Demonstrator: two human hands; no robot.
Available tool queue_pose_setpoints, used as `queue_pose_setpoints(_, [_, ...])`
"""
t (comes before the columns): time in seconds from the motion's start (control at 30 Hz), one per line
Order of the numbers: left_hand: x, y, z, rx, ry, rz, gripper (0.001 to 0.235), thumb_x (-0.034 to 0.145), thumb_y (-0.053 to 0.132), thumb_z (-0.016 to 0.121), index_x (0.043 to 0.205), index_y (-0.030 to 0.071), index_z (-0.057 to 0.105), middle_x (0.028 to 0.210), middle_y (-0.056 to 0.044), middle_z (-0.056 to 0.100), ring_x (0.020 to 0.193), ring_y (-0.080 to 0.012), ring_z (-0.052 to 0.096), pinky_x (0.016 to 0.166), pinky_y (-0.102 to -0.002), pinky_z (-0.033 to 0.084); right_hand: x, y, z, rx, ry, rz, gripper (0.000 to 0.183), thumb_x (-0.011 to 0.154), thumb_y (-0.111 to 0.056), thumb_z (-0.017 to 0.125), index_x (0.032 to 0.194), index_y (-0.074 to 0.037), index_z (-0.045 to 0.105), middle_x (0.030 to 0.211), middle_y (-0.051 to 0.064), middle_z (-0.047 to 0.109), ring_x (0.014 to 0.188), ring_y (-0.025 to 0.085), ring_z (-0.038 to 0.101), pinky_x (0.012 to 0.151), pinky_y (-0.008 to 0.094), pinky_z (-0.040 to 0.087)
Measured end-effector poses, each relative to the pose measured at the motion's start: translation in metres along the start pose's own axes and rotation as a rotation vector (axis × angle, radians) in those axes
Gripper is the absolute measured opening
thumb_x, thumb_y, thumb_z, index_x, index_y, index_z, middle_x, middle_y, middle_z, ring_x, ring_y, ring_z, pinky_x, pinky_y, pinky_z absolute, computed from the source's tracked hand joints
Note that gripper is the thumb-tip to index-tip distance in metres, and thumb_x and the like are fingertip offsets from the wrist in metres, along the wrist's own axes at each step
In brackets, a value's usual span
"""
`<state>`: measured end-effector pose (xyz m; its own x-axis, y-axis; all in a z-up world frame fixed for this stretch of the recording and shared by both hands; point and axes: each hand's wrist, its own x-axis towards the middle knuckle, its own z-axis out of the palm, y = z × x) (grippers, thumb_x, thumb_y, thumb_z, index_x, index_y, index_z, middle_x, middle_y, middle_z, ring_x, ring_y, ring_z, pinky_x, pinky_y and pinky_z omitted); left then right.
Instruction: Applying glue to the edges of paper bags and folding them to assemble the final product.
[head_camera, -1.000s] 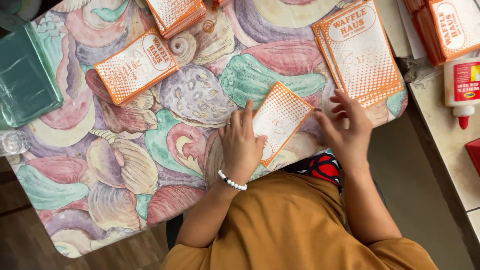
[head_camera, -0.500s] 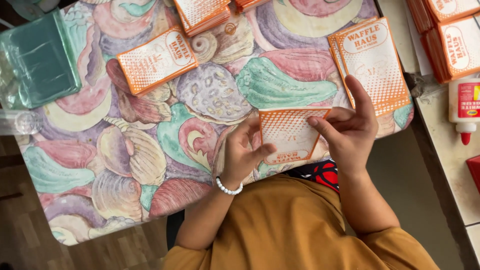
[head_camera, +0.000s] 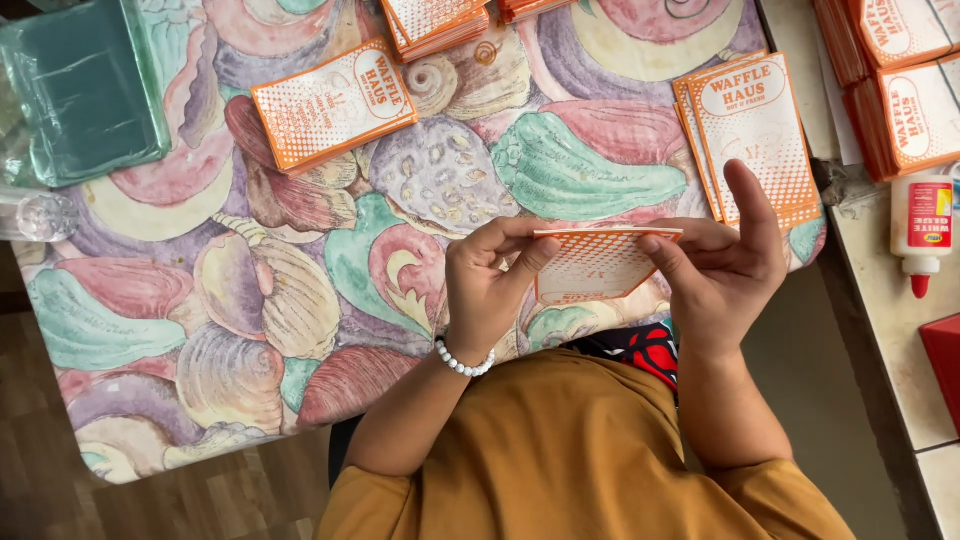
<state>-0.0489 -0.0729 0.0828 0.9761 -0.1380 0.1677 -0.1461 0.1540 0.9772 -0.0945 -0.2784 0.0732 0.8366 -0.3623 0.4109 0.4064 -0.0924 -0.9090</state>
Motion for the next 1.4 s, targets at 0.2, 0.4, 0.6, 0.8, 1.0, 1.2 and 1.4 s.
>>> queue_pose_setpoints(0.2, [-0.002,0.004,-0.006,0.113,0.032,0.073,0.010,0.092,0.016,0.078,0.096,0.007,0.074,0.091,-0.005,0.078,0.084,-0.0102,0.075,0.077,-0.021,0.059,-0.007,-0.002,0.001,-0.078,0.067,0.029,0.077,0.084,0.010,0.084,0.151,0.004,0.046,0.097,0.024,0.069,0.084,0.021,0.069,0.073,0.029,0.060])
queue_pose_setpoints(0.4, [-0.006,0.011,-0.010,0.074,0.026,0.063,0.011,0.093,0.013,0.077,0.098,0.007,0.071,0.092,-0.005,0.078,0.087,-0.0121,0.077,0.081,-0.022,0.061,-0.003,-0.015,0.003,-0.160,0.025,0.014,0.049,0.085,0.008,0.085,0.127,0.010,0.062,0.089,0.021,0.070,0.081,0.018,0.069,0.077,0.027,0.058])
queue_pose_setpoints(0.6, [-0.008,0.017,-0.011,0.103,0.043,0.131,0.011,0.097,0.019,0.072,0.098,0.008,0.073,0.093,-0.005,0.078,0.085,-0.0117,0.075,0.079,-0.023,0.057,-0.004,-0.020,-0.002,-0.234,0.002,0.003,0.034,0.083,0.007,0.087,0.111,0.013,0.069,0.091,0.021,0.071,0.079,0.017,0.068,0.074,0.023,0.057])
queue_pose_setpoints(0.8, [-0.012,0.026,-0.016,0.110,0.085,0.188,0.008,0.097,0.016,0.071,0.096,0.008,0.074,0.086,-0.002,0.076,0.078,-0.0118,0.072,0.072,-0.024,0.056,-0.005,-0.031,0.004,-0.247,-0.041,0.023,0.020,0.087,0.009,0.085,0.101,0.009,0.072,0.094,0.020,0.072,0.079,0.016,0.069,0.070,0.019,0.055])
queue_pose_setpoints(1.0, [-0.003,0.027,-0.023,0.027,-0.030,0.081,0.020,0.090,0.023,0.078,0.100,0.007,0.074,0.097,-0.007,0.078,0.087,-0.0118,0.076,0.079,-0.021,0.063,0.007,-0.048,0.023,-0.232,-0.126,0.104,0.015,0.091,0.006,0.080,0.099,0.008,0.068,0.097,0.019,0.072,0.088,0.019,0.070,0.079,0.025,0.058])
queue_pose_setpoints(1.2, [-0.005,0.029,-0.026,0.153,-0.006,0.199,0.013,0.092,0.019,0.078,0.095,0.007,0.074,0.091,-0.004,0.078,0.079,-0.0097,0.073,0.073,-0.022,0.059,0.031,-0.065,0.040,-0.372,-0.492,-0.308,0.082,0.087,-0.005,0.086,0.151,0.004,0.037,0.130,0.027,0.065,0.126,0.040,0.069,0.109,0.045,0.057])
queue_pose_setpoints(1.4, [-0.007,0.038,-0.029,0.203,0.024,0.321,0.009,0.092,0.015,0.078,0.095,0.007,0.075,0.092,-0.004,0.078,0.081,-0.0130,0.076,0.073,-0.025,0.061,0.033,-0.060,0.052,-0.370,-0.487,-0.326,0.083,0.093,0.004,0.084,0.157,0.004,0.032,0.095,0.013,0.076,0.096,0.026,0.072,0.091,0.033,0.062])
